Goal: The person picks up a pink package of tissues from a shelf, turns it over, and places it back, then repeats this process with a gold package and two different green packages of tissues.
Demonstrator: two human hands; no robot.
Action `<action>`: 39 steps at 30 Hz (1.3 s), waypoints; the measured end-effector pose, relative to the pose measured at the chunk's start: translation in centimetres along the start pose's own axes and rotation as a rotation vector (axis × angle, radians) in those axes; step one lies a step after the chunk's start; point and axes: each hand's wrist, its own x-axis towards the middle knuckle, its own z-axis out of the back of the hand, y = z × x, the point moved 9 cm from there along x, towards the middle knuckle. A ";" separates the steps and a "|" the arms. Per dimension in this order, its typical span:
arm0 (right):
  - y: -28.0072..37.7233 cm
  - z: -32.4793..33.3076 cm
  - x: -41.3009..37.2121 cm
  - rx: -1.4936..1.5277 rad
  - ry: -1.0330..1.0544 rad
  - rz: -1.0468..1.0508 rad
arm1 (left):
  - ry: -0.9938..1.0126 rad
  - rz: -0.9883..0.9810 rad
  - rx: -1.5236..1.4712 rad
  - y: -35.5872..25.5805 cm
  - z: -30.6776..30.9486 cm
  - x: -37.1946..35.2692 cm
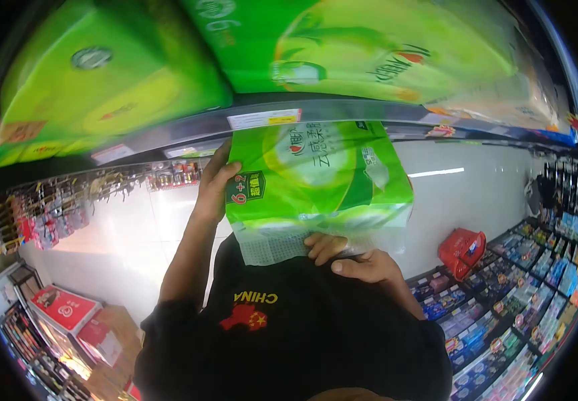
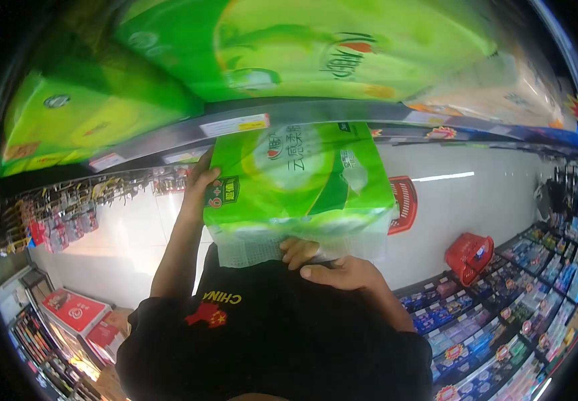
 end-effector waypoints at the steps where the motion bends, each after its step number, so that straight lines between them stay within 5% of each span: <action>1: -0.4 -0.2 0.7 0.002 0.006 -0.002 | -0.019 -0.014 -0.024 0.2 1.2 -0.1; 9: -3.6 -0.9 5.0 0.012 0.006 -0.101 | -0.234 -0.118 -0.001 -1.6 7.3 -0.6; 18: -3.0 -0.5 9.8 -0.310 -0.078 -0.056 | -0.460 0.079 -0.224 0.3 12.3 0.9; 22: -2.7 4.3 7.7 -0.469 -0.412 0.115 | -0.412 -0.001 -0.322 2.6 14.9 3.1; 25: -6.8 11.4 3.0 -0.278 -0.857 -0.051 | -0.471 -0.071 -0.294 0.9 13.2 2.9; 28: -5.0 13.2 3.4 -0.549 -0.925 0.188 | -0.497 -0.084 -0.320 0.3 12.6 3.5; 32: -8.6 15.0 5.9 -0.453 -0.607 -0.054 | -0.425 -0.130 -0.406 0.5 12.7 4.8; 37: -8.8 15.8 10.4 -0.519 -0.453 -0.077 | -0.515 -0.107 -0.504 -2.4 11.4 3.4; 39: -6.9 15.2 12.4 -0.702 -0.445 -0.122 | -0.495 -0.226 -0.141 -3.2 13.7 3.7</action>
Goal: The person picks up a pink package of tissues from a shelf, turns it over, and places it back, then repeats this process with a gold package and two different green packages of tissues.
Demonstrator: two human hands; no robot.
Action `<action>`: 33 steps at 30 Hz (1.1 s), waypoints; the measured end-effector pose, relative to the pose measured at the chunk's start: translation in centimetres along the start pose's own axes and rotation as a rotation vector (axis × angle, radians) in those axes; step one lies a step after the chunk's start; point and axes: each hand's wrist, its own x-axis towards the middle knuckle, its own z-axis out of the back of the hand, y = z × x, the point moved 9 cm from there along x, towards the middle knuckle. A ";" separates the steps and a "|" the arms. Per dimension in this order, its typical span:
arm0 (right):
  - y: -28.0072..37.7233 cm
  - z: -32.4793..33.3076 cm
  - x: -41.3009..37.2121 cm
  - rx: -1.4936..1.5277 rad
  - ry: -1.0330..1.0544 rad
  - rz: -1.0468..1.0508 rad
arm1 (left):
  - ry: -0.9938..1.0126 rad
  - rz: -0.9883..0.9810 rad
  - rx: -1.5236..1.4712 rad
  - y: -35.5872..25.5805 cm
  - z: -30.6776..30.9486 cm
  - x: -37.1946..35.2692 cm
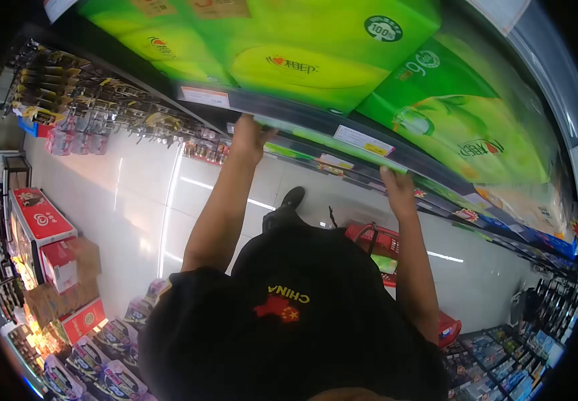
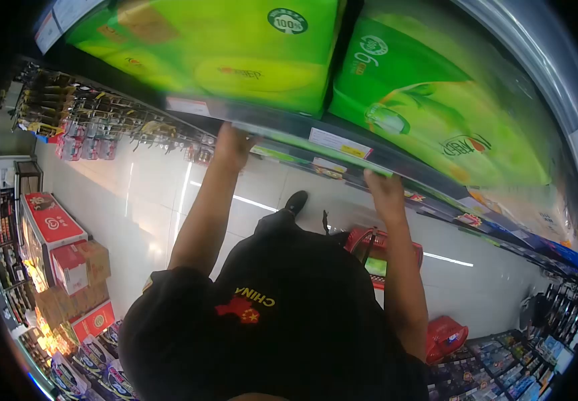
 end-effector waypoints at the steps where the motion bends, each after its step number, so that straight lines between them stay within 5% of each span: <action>1: 0.3 -0.1 0.5 0.001 -0.003 -0.030 | 0.009 -0.037 0.058 -0.4 0.3 0.3; 4: 0.1 -1.0 1.6 0.028 -0.011 -0.129 | -0.003 -0.113 0.158 -1.9 1.3 1.0; 8: -1.2 -3.9 3.2 -0.017 0.014 -0.135 | -0.207 -0.023 -0.296 -3.3 2.1 0.3; 17: 3.0 -8.5 5.8 -0.336 0.128 0.008 | -0.401 -0.259 -0.056 -3.7 5.6 -0.2; 27: 5.2 -14.2 7.2 -0.708 0.575 -0.077 | -0.177 0.022 0.265 4.8 2.4 -3.9; 33: 2.9 -14.2 8.2 -0.441 0.413 -0.149 | 0.023 0.066 0.406 7.3 -1.4 -5.1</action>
